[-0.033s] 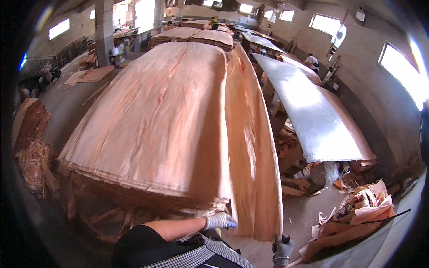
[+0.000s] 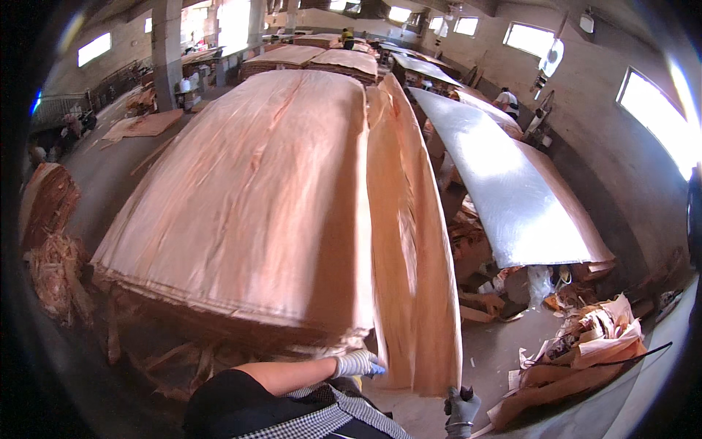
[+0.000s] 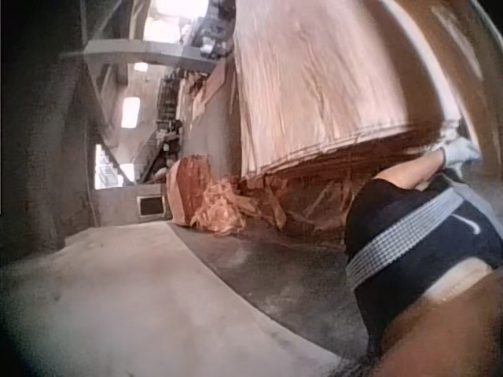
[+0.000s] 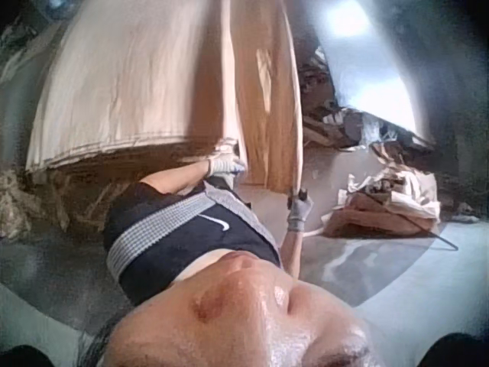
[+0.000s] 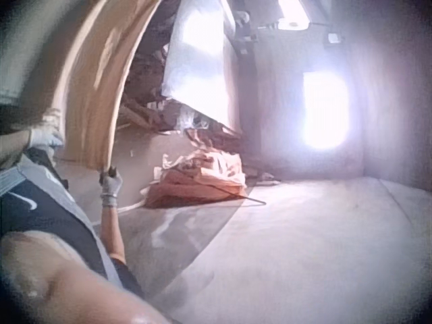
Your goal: The person uses a thin wooden stick to measure and lift large veneer sheets from a stack, moves a sheet to a metal table, and then uses a utility knife to cut out a thin section from another veneer sheet.
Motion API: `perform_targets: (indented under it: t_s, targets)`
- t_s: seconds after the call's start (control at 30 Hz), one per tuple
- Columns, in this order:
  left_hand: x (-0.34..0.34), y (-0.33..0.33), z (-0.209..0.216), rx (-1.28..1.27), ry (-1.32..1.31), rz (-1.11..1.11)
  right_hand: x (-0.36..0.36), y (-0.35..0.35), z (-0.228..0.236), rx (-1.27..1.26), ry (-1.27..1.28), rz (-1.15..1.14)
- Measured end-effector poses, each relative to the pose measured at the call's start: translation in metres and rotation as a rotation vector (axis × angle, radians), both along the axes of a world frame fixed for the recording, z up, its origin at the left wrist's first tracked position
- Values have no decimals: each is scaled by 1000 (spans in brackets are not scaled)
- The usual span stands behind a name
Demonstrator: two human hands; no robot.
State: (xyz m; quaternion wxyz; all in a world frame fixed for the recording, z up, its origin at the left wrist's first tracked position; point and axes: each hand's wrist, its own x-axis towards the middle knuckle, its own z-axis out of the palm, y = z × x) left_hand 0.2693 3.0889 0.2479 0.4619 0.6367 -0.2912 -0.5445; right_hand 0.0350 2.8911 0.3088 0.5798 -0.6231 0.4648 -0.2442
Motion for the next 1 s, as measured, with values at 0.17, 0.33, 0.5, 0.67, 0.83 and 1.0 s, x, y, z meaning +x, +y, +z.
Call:
perform_targets:
  t_s: [0.17, 0.33, 0.5, 0.67, 0.83, 1.0]
  targets:
    - [14, -140, -42, -55, -36, -100, 13, -105, 15, -64, 16, -5]
    - [34, -288, -11, -94, -150, -276, 36, -211, 57, -125, 76, -44]
    - [50, -401, -10, -118, -371, -417, 47, -307, 60, -138, 1, -32]
    - [50, -517, -3, -237, -299, -371, 30, -428, 32, -121, 64, -60]
    - [45, -617, -41, -95, -132, -156, 44, -557, 8, -123, 111, 44]
    - [45, -705, -39, -90, -172, -75, 50, -669, 18, 57, 69, 64]
